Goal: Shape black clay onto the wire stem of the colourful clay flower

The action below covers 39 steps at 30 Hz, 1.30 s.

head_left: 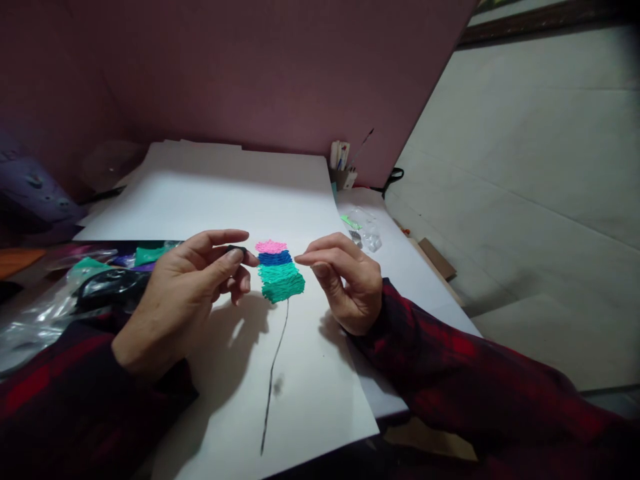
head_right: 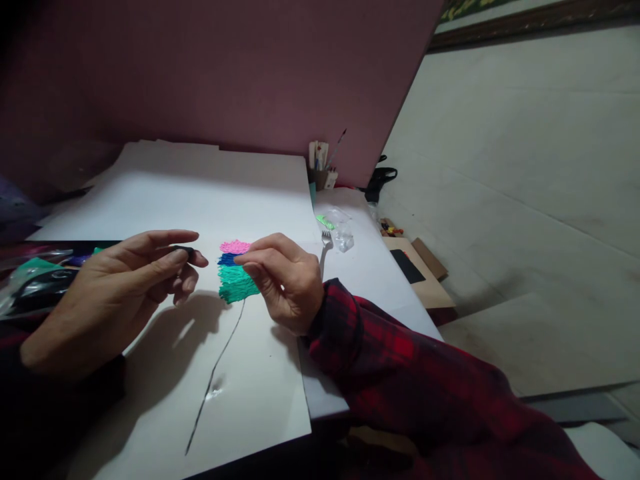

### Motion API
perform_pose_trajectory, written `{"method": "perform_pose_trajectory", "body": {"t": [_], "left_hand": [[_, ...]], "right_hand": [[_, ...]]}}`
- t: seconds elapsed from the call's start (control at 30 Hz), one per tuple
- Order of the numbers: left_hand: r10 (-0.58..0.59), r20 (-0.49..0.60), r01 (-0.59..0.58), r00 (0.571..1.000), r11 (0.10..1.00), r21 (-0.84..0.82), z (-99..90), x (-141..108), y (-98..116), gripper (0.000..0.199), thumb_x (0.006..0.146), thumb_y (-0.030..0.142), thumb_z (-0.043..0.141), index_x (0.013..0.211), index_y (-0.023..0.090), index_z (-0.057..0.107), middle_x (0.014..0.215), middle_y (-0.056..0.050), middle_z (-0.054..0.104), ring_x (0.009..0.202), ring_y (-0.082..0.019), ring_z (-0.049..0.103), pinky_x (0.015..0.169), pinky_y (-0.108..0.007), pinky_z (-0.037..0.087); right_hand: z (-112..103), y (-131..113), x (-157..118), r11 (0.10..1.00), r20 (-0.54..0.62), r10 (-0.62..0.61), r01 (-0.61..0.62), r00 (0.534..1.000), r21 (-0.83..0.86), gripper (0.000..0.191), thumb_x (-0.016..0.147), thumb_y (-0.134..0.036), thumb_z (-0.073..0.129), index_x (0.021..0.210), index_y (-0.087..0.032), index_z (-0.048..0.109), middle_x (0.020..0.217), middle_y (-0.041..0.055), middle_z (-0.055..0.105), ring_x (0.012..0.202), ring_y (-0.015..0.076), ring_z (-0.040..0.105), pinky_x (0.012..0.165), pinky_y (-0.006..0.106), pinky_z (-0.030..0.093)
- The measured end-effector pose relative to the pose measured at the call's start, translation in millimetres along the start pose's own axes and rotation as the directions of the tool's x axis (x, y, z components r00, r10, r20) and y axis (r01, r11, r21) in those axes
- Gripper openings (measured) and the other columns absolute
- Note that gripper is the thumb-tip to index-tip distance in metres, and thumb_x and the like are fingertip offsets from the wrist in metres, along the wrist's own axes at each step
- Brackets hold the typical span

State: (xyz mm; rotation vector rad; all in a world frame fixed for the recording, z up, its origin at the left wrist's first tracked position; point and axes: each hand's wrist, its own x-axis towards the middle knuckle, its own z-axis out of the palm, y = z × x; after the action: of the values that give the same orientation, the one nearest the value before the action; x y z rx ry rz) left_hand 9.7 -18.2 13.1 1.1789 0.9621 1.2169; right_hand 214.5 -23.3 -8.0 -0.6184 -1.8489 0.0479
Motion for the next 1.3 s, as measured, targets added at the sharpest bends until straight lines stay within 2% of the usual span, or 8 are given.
{"method": "perform_pose_trajectory", "body": {"t": [0.3,0.4,0.63,0.9,1.13,1.3], "left_hand": [[-0.006,0.016,0.007,1.000,1.000,-0.025,3.3,-3.2,5.7,0.016,0.076,0.012,0.064,0.092,0.014,0.064,0.073,-0.005,0.067,0.055,-0.012,0.056,0.047,-0.021,0.043],[-0.007,0.015,0.008,1.000,1.000,-0.028,3.0,-2.4,4.1,0.018,0.076,0.014,0.065,0.094,0.015,0.064,0.077,-0.005,0.068,0.055,-0.012,0.056,0.048,-0.022,0.044],[0.080,-0.024,-0.080,0.996,0.996,0.031,5.7,-2.6,2.8,0.031,0.073,0.017,0.070,0.103,0.015,0.062,0.082,-0.007,0.071,0.056,-0.015,0.060,0.048,-0.024,0.045],[0.045,-0.024,-0.043,0.999,0.995,0.086,0.9,-3.6,1.3,0.020,0.076,0.030,0.071,0.090,0.016,0.067,0.081,-0.008,0.073,0.053,-0.015,0.060,0.043,-0.023,0.043],[0.049,0.005,-0.050,0.999,0.993,0.112,1.4,-2.0,0.3,0.014,0.080,0.032,0.069,0.080,0.018,0.066,0.075,-0.003,0.069,0.052,-0.012,0.054,0.044,-0.021,0.041],[0.068,0.008,-0.069,0.998,0.992,0.106,3.4,-5.6,5.7,0.017,0.082,0.029,0.066,0.070,0.018,0.063,0.062,0.000,0.062,0.050,-0.010,0.050,0.046,-0.020,0.040]], "right_hand": [[-0.3,0.7,0.3,1.000,-0.026,0.002,-0.002,1.000,-0.015,0.019,0.092,-0.016,0.050,0.098,-0.016,0.067,0.091,0.0067,0.064,0.082,0.0149,0.063,0.070,0.034,0.056],[-0.5,0.7,0.6,1.000,-0.030,-0.005,0.004,1.000,-0.015,0.019,0.093,-0.016,0.049,0.098,-0.017,0.067,0.090,0.0061,0.064,0.082,0.0149,0.063,0.070,0.034,0.056],[-1.0,0.9,0.6,1.000,-0.027,0.003,-0.003,1.000,-0.013,0.019,0.092,-0.016,0.050,0.099,-0.017,0.067,0.091,0.0067,0.064,0.082,0.0151,0.063,0.070,0.034,0.056],[-0.3,0.2,-0.3,1.000,-0.033,0.011,-0.011,0.999,0.002,0.019,0.092,-0.015,0.050,0.098,-0.016,0.068,0.091,0.0068,0.064,0.083,0.0146,0.063,0.070,0.034,0.056],[-0.7,1.0,-0.2,1.000,-0.025,0.004,-0.004,1.000,-0.011,0.018,0.092,-0.016,0.050,0.098,-0.016,0.067,0.091,0.0067,0.064,0.082,0.0145,0.063,0.070,0.033,0.056],[-0.9,1.3,-0.4,1.000,-0.014,0.000,0.000,1.000,-0.021,0.018,0.092,-0.017,0.050,0.098,-0.017,0.067,0.091,0.0058,0.064,0.081,0.0145,0.063,0.069,0.034,0.057]]}}
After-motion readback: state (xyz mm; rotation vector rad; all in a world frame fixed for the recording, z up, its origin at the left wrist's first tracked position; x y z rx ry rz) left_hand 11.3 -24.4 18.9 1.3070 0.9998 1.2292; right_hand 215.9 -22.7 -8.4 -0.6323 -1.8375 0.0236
